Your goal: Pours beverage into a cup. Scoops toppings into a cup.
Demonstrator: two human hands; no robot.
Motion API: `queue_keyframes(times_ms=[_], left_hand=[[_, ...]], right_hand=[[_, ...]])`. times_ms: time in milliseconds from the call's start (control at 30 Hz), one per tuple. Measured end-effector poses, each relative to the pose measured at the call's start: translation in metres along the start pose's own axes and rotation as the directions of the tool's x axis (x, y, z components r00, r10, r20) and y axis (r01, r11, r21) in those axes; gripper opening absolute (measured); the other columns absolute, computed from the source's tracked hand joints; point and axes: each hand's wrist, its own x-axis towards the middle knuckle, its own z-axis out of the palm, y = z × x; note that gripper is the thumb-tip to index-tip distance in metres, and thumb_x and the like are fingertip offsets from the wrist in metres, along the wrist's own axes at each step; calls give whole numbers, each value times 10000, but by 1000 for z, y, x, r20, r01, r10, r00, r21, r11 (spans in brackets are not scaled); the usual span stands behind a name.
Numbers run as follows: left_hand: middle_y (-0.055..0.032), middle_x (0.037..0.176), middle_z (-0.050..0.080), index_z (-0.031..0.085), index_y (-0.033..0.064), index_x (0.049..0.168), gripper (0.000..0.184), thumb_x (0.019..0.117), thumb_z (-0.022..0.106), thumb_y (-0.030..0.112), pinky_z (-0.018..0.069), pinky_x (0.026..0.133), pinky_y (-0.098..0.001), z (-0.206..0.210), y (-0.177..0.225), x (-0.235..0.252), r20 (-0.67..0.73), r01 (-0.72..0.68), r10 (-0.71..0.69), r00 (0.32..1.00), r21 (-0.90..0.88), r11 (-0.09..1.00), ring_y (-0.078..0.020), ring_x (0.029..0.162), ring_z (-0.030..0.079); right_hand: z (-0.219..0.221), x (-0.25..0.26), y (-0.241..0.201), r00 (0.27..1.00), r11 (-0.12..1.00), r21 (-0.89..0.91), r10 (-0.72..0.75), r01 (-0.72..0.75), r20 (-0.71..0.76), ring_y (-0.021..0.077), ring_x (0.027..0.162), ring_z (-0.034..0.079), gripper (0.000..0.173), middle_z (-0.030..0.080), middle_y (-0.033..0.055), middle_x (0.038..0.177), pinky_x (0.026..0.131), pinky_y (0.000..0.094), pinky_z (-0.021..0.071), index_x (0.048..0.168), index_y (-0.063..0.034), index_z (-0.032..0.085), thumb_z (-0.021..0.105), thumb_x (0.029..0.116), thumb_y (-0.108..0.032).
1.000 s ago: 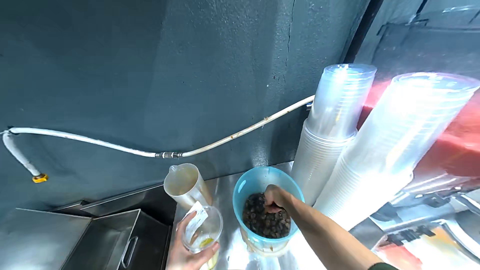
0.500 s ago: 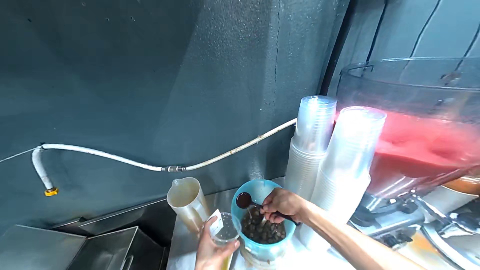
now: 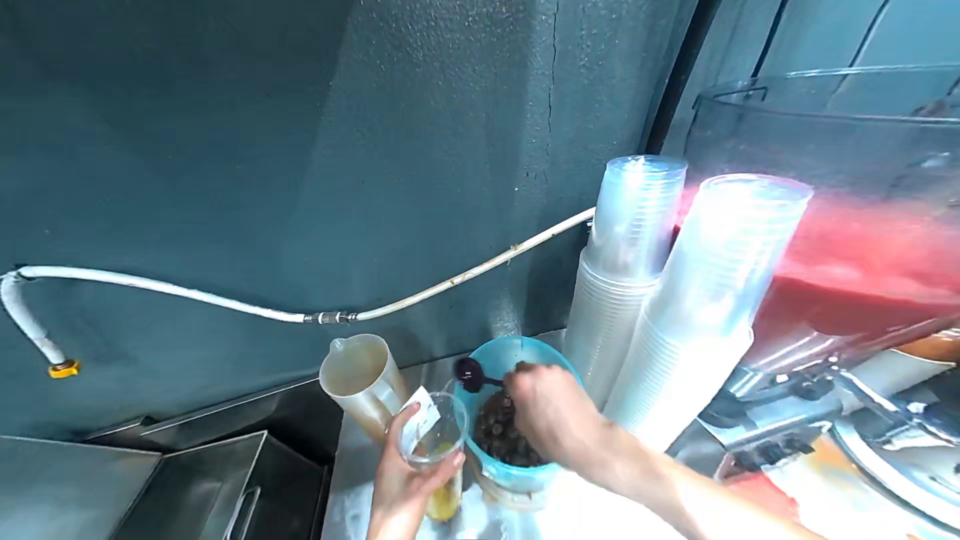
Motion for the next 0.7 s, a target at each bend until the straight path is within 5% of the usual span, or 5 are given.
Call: queue_keyframes(times_ms=[100,267,400,533,700], left_hand=[[-156,1483,500,470,60,1474,994,608,936,198,537,1028,-371,-6,-4,0,-37,25,-25,999,8,1000,-205,1300,560],[-167,1483,499,444,36,1487,1002,630,932,213,498,1071,-369,-14,-2,0,-19,18,-16,1000,66,998,-202,1329,532],[-171,1492,481,444,32,1485,1004,619,931,176,520,1049,-358,-16,0,2,-40,17,-16,999,15,1000,-210,1320,540],[-153,1483,497,452,39,1478,997,603,922,129,550,1025,-357,-16,8,2,-60,40,-40,997,-13,999,-216,1303,563],[-160,1494,479,459,51,1479,1024,585,942,176,571,992,-359,-22,0,3,-63,22,-22,998,6,1000,-221,1282,578]], right_hand=[[10,55,29,897,958,34,255,-286,362,466,1206,605,324,610,311,1269,957,656,496,1214,94,601,577,988,-136],[102,128,70,766,802,247,354,-544,537,206,826,596,243,607,135,1020,728,387,502,1189,10,563,514,994,-125],[118,143,65,702,744,252,378,-619,604,239,998,624,344,609,179,1204,871,413,519,1332,19,539,495,1020,-119],[116,148,74,682,750,226,376,-622,627,113,637,489,166,531,34,829,615,284,445,1105,-56,571,483,1020,-168],[131,156,94,673,728,230,400,-646,622,97,571,492,121,541,22,759,552,258,436,1037,-59,563,481,1007,-144]])
